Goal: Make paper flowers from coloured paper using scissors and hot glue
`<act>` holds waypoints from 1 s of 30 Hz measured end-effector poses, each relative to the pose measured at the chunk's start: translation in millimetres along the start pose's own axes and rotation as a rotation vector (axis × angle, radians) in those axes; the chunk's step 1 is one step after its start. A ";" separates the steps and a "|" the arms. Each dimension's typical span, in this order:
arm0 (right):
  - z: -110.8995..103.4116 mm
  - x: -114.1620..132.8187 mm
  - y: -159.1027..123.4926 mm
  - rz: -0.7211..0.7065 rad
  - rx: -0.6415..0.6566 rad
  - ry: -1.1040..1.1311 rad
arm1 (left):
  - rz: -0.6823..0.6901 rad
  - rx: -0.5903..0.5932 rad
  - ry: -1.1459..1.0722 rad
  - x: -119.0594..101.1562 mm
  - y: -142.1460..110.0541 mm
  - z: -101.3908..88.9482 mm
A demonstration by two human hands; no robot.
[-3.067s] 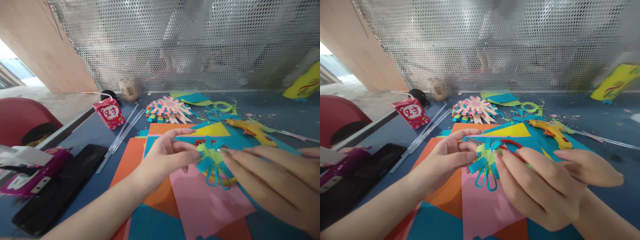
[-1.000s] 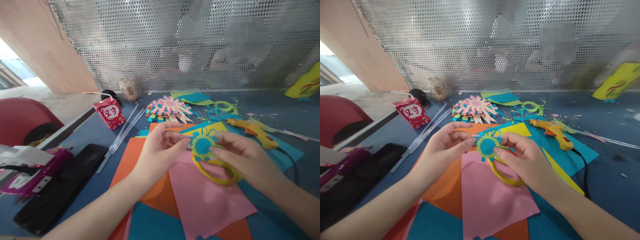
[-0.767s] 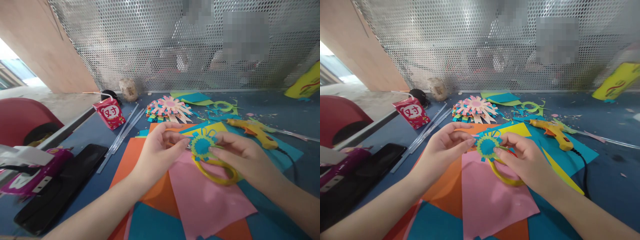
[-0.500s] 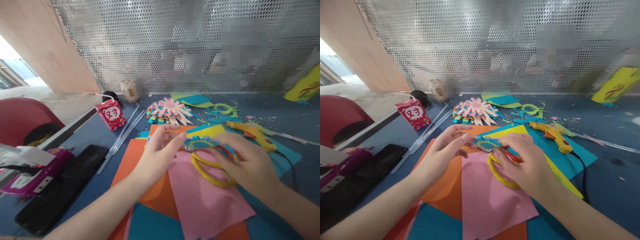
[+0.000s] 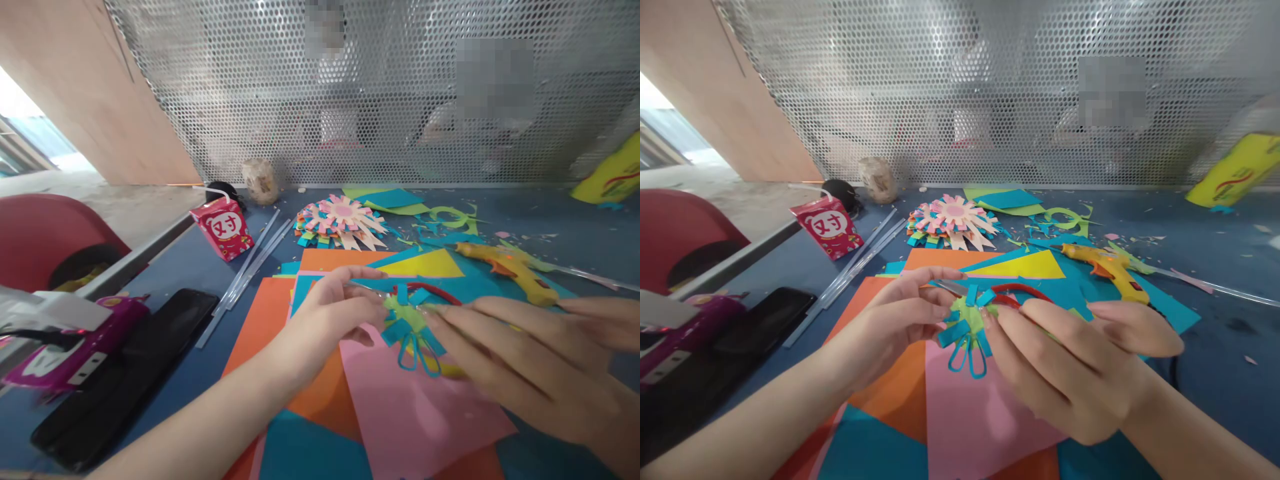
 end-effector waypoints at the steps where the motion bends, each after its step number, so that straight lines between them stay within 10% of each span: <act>1: 0.1 2.2 -1.1 -0.035 0.006 -0.019 | 0.002 -0.006 0.005 0.1 0.6 -0.6; 30: -0.4 6.5 -3.1 -0.005 -0.017 -0.047 | 0.013 -0.058 0.032 -3.0 -0.8 0.2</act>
Point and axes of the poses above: each hand's wrist, its own y-axis towards the middle knuckle, its own z-axis out of the palm, x = y × z, the point moved 10 cm from there along y, towards the middle knuckle, and after that the axes turned 5 degrees about y, right-handed, at the moved point
